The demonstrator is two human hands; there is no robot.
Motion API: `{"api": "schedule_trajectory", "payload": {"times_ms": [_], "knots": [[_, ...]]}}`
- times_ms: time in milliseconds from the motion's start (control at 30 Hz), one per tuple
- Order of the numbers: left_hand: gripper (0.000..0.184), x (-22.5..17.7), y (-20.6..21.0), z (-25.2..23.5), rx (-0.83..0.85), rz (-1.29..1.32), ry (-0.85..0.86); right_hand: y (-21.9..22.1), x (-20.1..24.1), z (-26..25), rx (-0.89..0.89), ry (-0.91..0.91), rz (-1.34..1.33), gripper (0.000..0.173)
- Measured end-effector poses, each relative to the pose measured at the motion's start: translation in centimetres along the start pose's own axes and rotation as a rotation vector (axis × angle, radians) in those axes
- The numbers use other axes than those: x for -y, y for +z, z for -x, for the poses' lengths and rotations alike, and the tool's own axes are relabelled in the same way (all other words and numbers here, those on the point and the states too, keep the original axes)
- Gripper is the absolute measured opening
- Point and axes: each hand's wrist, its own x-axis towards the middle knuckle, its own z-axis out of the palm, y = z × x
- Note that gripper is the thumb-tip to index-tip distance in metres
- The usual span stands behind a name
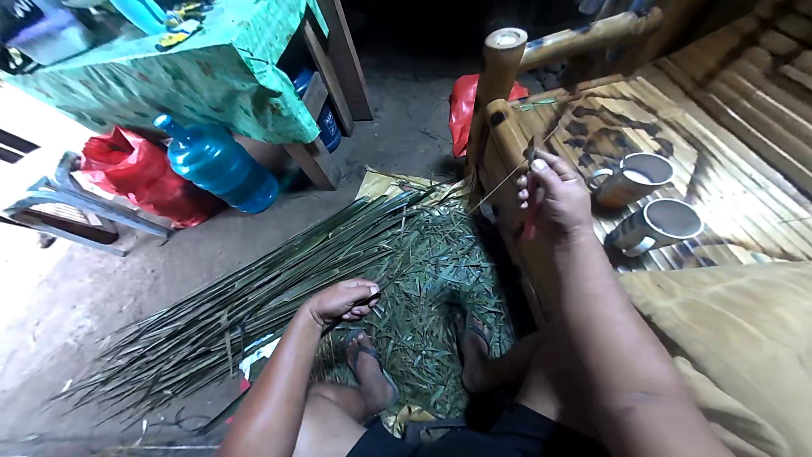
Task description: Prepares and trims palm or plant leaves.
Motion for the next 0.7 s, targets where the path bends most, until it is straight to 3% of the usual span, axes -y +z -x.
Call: {"api": "schedule_trajectory", "payload": {"times_ms": [233, 433, 533, 700], "knots": [[0.028, 0.8, -1.8, 2.4, -0.249, -0.104, -0.068, -3.3, -1.3, -2.4, -0.268, 0.001, -0.023, 0.031], [0.025, 1.1, -3.5, 5.3, -0.602, -0.213, -0.113, -2.6, -1.0, -2.0, -0.314, 0.033, -0.013, 0.028], [0.03, 0.3, -2.9, 4.4, -0.729, -0.32, -0.082, 1.8, -1.2, 1.1, -0.1, 0.165, 0.195, 0.036], [0.034, -2.5, 0.2, -0.2, -0.729, -0.423, 0.077, 7.5, -7.2, 5.6, 0.432, 0.373, 0.163, 0.041]]}}
